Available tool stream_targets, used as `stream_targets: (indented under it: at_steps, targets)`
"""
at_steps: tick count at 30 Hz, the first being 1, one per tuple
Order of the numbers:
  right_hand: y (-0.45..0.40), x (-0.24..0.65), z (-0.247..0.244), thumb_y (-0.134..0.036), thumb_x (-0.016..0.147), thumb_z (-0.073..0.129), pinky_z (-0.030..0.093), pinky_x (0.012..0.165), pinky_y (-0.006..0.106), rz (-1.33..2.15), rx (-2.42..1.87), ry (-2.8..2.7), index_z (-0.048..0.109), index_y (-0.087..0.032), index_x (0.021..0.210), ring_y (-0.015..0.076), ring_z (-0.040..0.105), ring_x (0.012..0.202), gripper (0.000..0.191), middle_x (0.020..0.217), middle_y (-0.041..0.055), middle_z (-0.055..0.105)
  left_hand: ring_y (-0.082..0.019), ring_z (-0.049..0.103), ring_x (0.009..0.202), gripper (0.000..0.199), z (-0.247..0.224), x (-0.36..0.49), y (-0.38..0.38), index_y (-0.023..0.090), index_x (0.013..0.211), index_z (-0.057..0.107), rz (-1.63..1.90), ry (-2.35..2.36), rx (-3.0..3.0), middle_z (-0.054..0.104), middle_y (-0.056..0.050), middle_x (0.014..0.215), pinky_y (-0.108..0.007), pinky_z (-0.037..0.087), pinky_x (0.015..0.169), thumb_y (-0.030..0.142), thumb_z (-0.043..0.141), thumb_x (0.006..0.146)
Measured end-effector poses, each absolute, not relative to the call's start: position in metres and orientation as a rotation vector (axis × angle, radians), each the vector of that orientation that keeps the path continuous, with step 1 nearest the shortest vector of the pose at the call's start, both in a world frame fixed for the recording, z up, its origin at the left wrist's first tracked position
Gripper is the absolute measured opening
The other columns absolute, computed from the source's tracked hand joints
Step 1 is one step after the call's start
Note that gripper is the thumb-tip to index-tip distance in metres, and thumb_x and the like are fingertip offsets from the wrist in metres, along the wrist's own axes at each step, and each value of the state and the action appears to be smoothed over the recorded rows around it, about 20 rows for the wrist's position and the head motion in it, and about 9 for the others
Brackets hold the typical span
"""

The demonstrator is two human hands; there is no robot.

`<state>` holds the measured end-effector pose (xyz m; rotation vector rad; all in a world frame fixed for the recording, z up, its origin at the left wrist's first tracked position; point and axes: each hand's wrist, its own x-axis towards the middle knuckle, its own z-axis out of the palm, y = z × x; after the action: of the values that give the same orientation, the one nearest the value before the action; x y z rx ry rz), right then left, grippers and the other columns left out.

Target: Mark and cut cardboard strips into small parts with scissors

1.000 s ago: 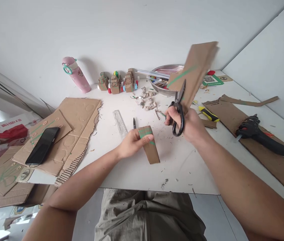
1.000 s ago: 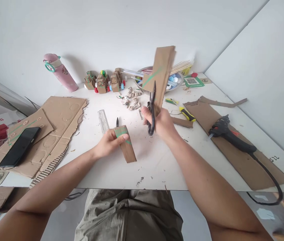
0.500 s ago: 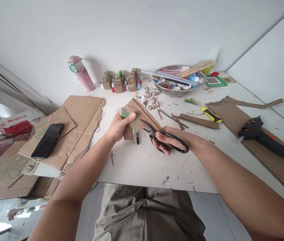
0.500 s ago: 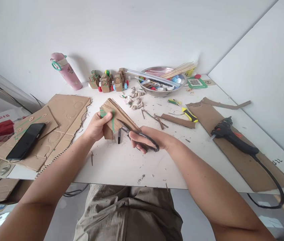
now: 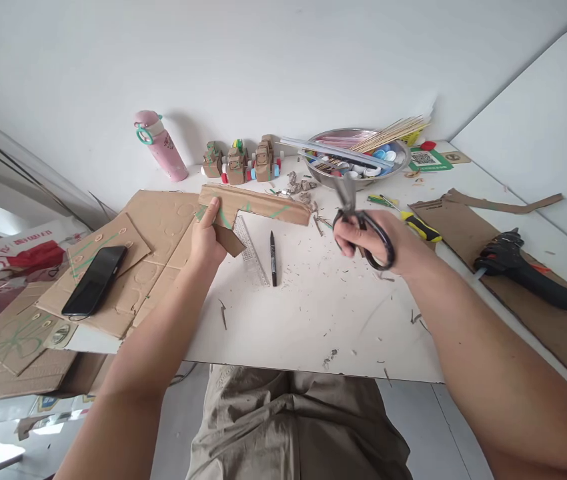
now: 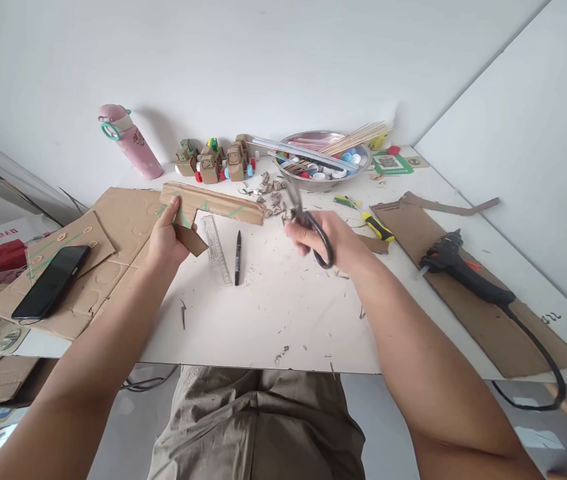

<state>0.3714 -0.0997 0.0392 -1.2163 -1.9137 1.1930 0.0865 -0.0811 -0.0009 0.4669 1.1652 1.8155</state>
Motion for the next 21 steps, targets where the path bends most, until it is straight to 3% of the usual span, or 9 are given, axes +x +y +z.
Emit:
stream_targets:
  at_steps: [3,6,9,13,16,21]
  targets:
    - [-0.102,0.356,0.034,-0.096,0.060,0.077,0.048,0.056,0.035,0.990,-1.277,-1.697,0.061,-0.026,0.067,0.0225,0.064,0.061,0.072,0.060,0.0030,0.063,-0.027,0.081,0.114,0.038,-0.009,0.099,-0.089,0.022,0.085,0.079,1.748,1.099,0.654,0.086,-0.003,0.096,-0.031,0.066,0.096,0.042,0.101,0.062]
    - [-0.107,0.346,0.030,-0.087,0.056,0.085,0.051,0.057,0.035,1.061,-1.214,-1.714,0.064,-0.025,0.067,0.0221,0.065,0.062,0.066,0.062,0.0016,0.063,-0.026,0.082,0.096,0.055,-0.013,0.109,-0.100,0.021,0.083,0.080,1.634,1.025,0.858,0.086,-0.003,0.092,-0.032,0.067,0.087,0.055,0.106,0.049]
    - [-0.108,0.345,0.030,-0.080,0.058,0.089,0.054,0.059,0.034,1.154,-1.142,-1.752,0.066,-0.024,0.069,0.0211,0.064,0.064,0.061,0.064,0.0011,0.063,-0.024,0.081,0.083,0.063,-0.011,0.113,-0.107,0.019,0.082,0.081,1.533,0.990,0.973,0.086,-0.004,0.089,-0.035,0.068,0.079,0.065,0.105,0.045]
    - [-0.106,0.346,0.026,-0.078,0.055,0.092,0.056,0.063,0.035,1.246,-1.092,-1.836,0.067,-0.023,0.070,0.0201,0.064,0.065,0.062,0.071,0.0023,0.068,-0.024,0.079,0.080,0.064,-0.007,0.115,-0.110,0.019,0.081,0.081,1.494,0.976,1.064,0.084,-0.004,0.085,-0.036,0.067,0.077,0.070,0.102,0.049]
    - [-0.103,0.346,0.019,-0.076,0.053,0.092,0.057,0.068,0.037,1.210,-1.117,-1.864,0.067,-0.023,0.072,0.0215,0.065,0.069,0.062,0.070,0.0001,0.062,-0.020,0.074,0.074,0.064,-0.008,0.114,-0.111,0.020,0.082,0.079,1.480,0.968,1.156,0.080,-0.002,0.079,-0.034,0.065,0.073,0.074,0.098,0.055]
    - [-0.095,0.369,0.034,-0.067,0.063,0.089,0.053,0.070,0.039,0.855,-1.395,-1.678,0.064,-0.026,0.074,0.0217,0.062,0.070,0.050,0.072,-0.0001,0.061,-0.014,0.055,0.057,0.076,-0.006,0.109,-0.111,0.021,0.102,0.078,1.413,0.958,1.391,0.073,-0.003,0.077,-0.032,0.054,0.058,0.093,0.065,0.080]
